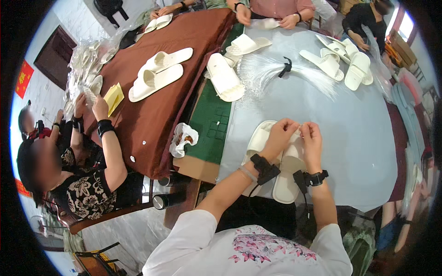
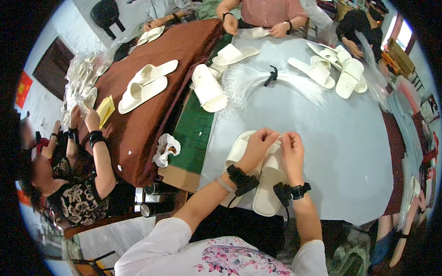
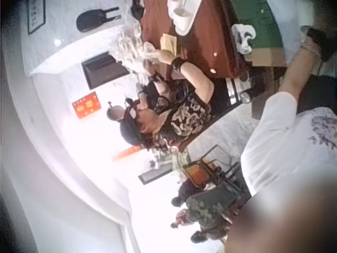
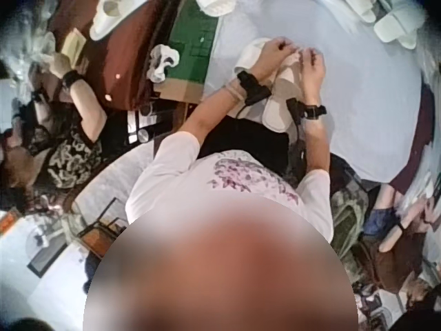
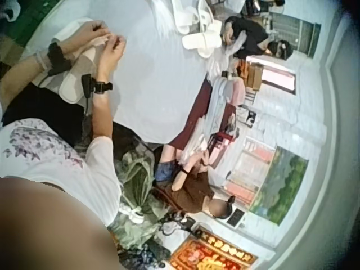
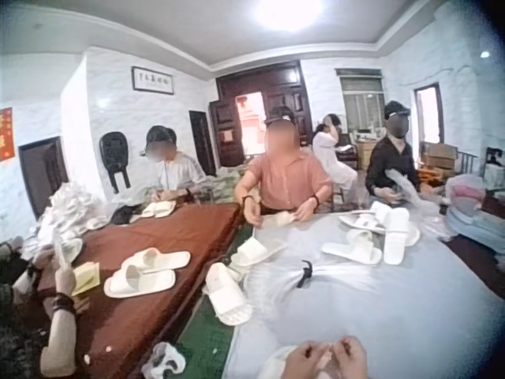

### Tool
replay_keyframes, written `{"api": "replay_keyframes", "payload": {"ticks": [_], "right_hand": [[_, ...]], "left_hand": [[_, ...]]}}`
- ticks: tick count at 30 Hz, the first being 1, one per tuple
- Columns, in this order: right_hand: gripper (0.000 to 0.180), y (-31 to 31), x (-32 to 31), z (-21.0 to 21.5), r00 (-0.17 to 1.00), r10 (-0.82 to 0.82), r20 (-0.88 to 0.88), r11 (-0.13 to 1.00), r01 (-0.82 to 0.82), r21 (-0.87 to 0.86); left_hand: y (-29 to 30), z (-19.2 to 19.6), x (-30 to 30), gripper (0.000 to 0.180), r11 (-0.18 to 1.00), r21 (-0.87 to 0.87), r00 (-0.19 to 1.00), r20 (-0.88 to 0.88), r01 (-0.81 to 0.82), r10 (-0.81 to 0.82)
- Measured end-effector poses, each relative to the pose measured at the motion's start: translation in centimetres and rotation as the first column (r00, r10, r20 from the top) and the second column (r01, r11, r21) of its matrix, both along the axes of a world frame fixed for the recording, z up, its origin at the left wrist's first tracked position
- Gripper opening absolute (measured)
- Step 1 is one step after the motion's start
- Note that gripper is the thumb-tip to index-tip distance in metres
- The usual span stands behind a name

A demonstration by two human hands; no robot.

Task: The recorder is assembling or finishing white slipper-style shoes by hand at a workstation with others.

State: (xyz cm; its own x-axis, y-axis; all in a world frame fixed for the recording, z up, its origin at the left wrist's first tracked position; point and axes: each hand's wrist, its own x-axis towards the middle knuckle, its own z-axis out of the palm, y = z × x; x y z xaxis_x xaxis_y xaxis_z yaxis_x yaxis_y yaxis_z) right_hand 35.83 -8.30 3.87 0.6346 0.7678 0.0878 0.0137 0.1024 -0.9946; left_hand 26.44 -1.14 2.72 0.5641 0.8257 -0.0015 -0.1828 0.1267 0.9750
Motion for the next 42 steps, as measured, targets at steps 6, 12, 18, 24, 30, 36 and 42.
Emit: {"api": "replay_keyframes", "payload": {"ticks": [6,12,18,24,30,36,42], "right_hand": [[0.018,-0.1,0.1,0.4,0.978,0.086,0.189,0.985,-0.056,-0.161],[0.017,-0.1,0.2,-1.2,0.995,-0.070,-0.070,0.996,0.073,0.049],[0.016,0.0,0.6,-0.4,0.990,0.095,0.107,0.991,-0.084,-0.102],[0.015,-0.1,0.5,-1.1,0.996,-0.007,-0.087,0.998,0.013,0.067],[0.016,-0.1,-0.1,-0.7,1.000,0.016,0.020,1.000,-0.016,0.015],[0.017,0.4,-0.1,-1.0,0.954,-0.134,0.269,0.990,0.118,0.075],[0.017,-4.6,-2.3,5.3,0.736,-0.076,0.673,0.996,0.086,0.019]], "left_hand": [[0.4,-0.8,-0.1,0.017,0.992,0.092,0.995,-0.073,0.081,-0.074],[-0.3,-0.1,0.3,0.015,1.000,0.025,1.000,-0.016,0.012,-0.012],[0.4,-1.0,0.1,0.013,1.000,-0.012,1.000,0.000,-0.029,0.029],[-0.3,0.0,0.6,0.012,1.000,-0.011,1.000,-0.005,0.020,-0.020],[0.2,-0.8,0.0,0.013,1.000,-0.007,0.999,0.034,-0.014,0.014],[-0.1,-0.2,0.2,0.012,0.999,-0.027,0.996,0.075,0.044,-0.042],[0.9,-1.1,-0.2,0.012,0.910,-0.365,0.894,0.312,-0.199,0.320]]}}
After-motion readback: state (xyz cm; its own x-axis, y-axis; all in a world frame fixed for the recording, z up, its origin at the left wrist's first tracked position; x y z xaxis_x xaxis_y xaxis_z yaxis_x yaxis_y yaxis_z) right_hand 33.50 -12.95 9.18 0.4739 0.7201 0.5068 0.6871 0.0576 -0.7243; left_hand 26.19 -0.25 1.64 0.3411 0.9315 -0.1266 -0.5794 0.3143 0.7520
